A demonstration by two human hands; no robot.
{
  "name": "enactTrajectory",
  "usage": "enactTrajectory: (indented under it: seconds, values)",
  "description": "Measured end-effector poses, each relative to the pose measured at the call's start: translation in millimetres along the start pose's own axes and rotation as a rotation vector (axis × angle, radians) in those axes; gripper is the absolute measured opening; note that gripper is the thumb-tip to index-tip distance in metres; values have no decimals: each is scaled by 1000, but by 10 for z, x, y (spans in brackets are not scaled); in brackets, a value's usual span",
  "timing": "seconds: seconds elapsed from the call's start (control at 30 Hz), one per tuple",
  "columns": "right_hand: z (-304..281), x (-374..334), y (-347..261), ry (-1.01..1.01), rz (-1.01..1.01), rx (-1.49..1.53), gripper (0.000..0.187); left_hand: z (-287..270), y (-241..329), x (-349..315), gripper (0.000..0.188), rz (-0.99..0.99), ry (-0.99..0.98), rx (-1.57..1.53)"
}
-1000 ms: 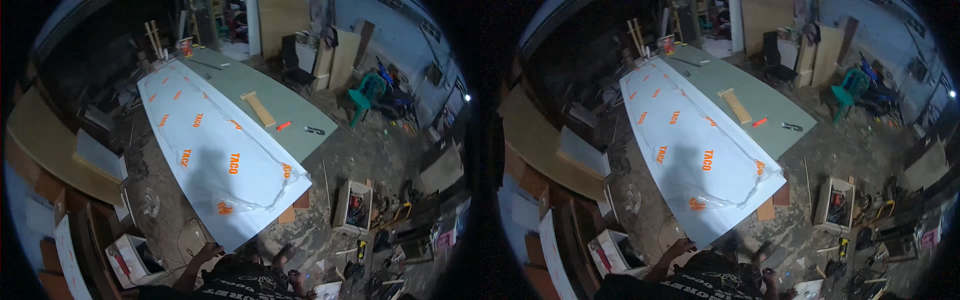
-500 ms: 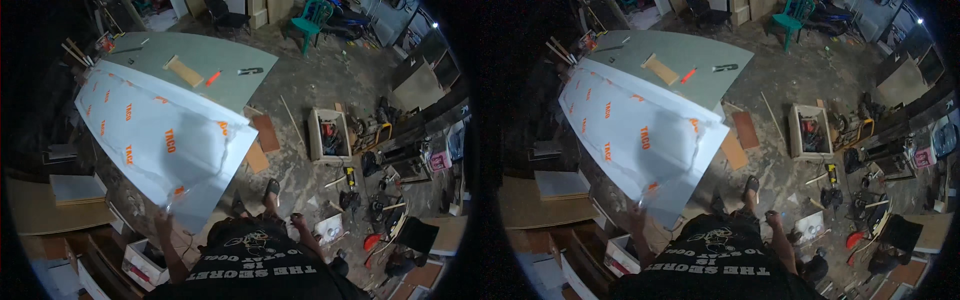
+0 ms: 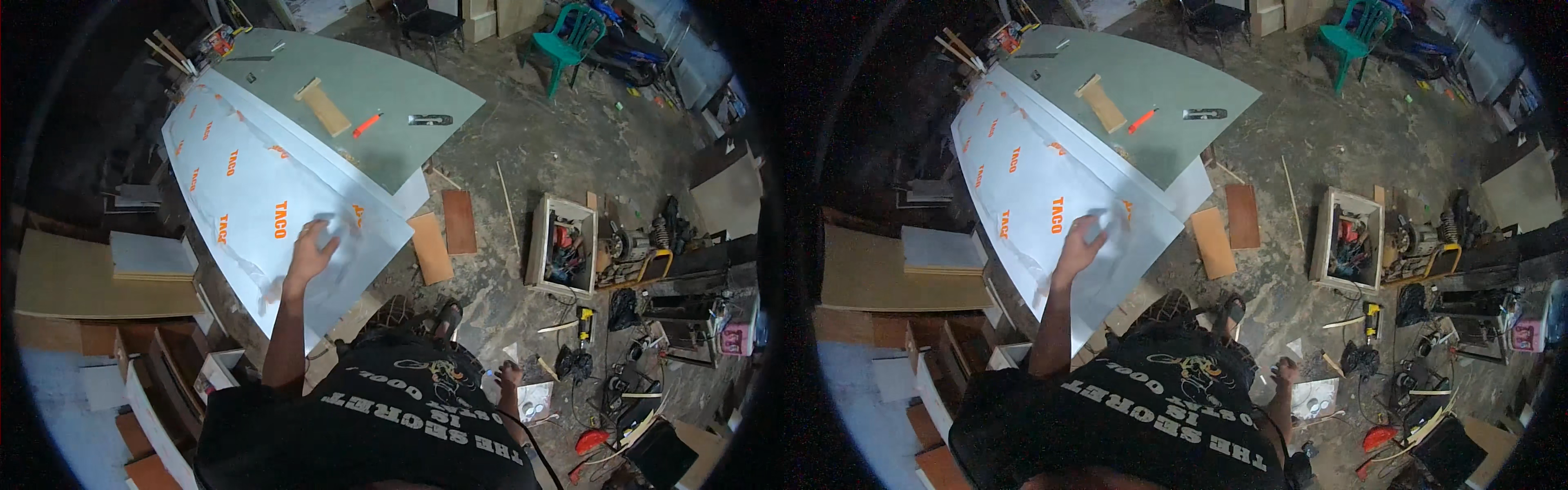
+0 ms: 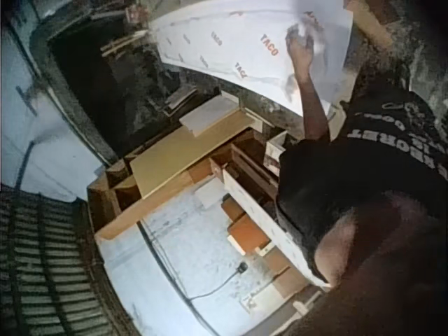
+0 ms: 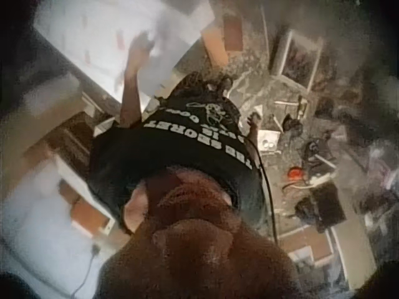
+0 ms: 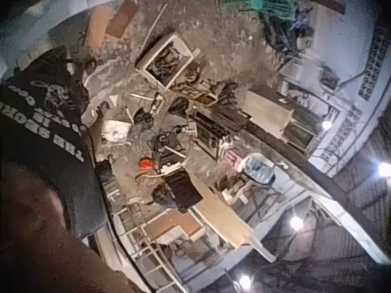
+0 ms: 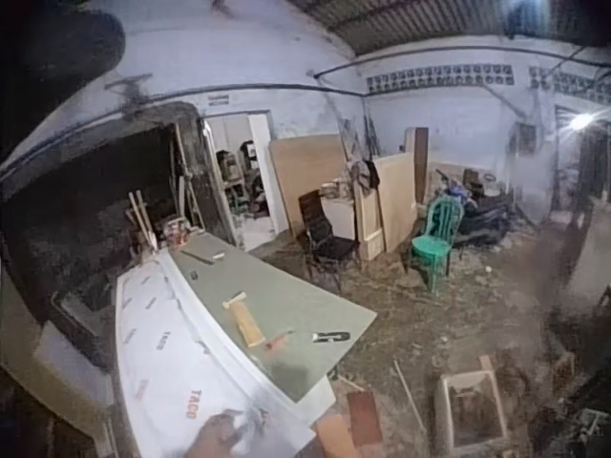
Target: The person sands the edge of a laminate sheet on a large curved board using a wooden sanding block.
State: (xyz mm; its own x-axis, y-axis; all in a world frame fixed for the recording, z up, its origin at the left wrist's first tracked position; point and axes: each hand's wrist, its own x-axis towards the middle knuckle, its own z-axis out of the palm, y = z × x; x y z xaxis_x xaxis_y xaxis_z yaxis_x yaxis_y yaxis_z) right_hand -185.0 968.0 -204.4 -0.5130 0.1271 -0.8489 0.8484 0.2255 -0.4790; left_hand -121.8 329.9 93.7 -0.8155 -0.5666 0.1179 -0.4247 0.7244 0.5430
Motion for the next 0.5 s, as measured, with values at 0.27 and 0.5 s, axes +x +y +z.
enactTrajectory:
  seconds: [0.27,0.5]
  values:
    - [-211,-75,94,128,20,82,47,600,-34,1387,57,155,-147,31]
    - [16,-245,197,-62,-60,38,23,931,-838,3439,77,-240,25,28]
